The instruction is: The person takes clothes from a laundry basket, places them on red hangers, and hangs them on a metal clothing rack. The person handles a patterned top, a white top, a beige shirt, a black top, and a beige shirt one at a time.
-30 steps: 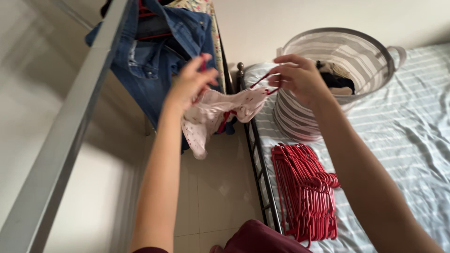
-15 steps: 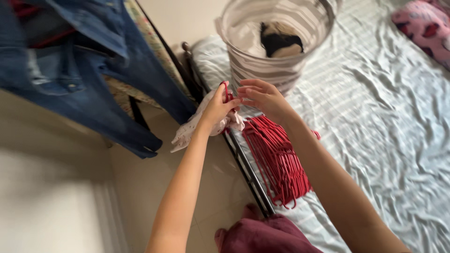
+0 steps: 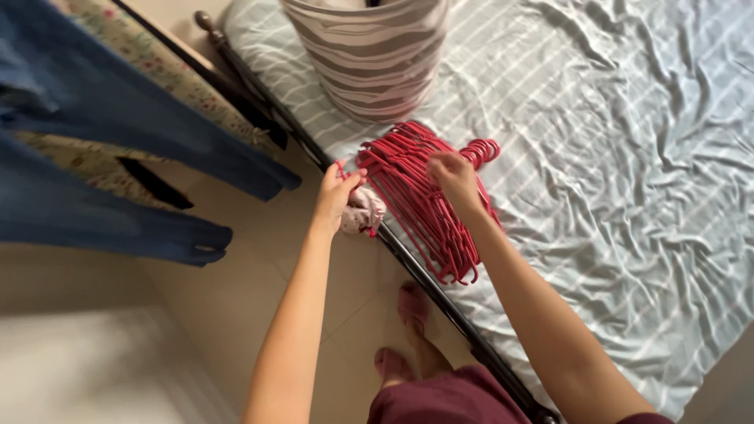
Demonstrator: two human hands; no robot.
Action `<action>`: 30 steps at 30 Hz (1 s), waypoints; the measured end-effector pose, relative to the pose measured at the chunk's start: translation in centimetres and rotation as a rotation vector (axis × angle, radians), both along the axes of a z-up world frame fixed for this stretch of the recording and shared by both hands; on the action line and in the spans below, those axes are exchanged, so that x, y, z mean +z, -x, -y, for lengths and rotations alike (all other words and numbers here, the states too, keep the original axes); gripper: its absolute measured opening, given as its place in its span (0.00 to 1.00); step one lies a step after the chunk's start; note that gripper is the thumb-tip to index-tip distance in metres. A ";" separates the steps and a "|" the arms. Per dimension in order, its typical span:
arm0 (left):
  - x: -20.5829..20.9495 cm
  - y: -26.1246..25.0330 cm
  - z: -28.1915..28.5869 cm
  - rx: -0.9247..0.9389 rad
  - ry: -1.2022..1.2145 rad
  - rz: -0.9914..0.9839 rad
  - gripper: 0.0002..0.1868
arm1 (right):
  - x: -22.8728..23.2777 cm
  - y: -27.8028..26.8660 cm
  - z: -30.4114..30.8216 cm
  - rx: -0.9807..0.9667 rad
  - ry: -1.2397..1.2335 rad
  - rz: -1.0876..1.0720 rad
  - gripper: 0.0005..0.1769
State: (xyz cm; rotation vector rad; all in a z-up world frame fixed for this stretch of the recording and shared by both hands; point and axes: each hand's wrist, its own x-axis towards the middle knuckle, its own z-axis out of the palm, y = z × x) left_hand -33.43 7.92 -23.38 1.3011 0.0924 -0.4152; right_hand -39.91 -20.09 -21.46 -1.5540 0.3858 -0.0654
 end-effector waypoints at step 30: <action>-1.2 2.8 2.7 0.062 0.011 -0.100 0.35 | -12.0 3.8 -1.7 -0.007 0.896 -0.222 0.12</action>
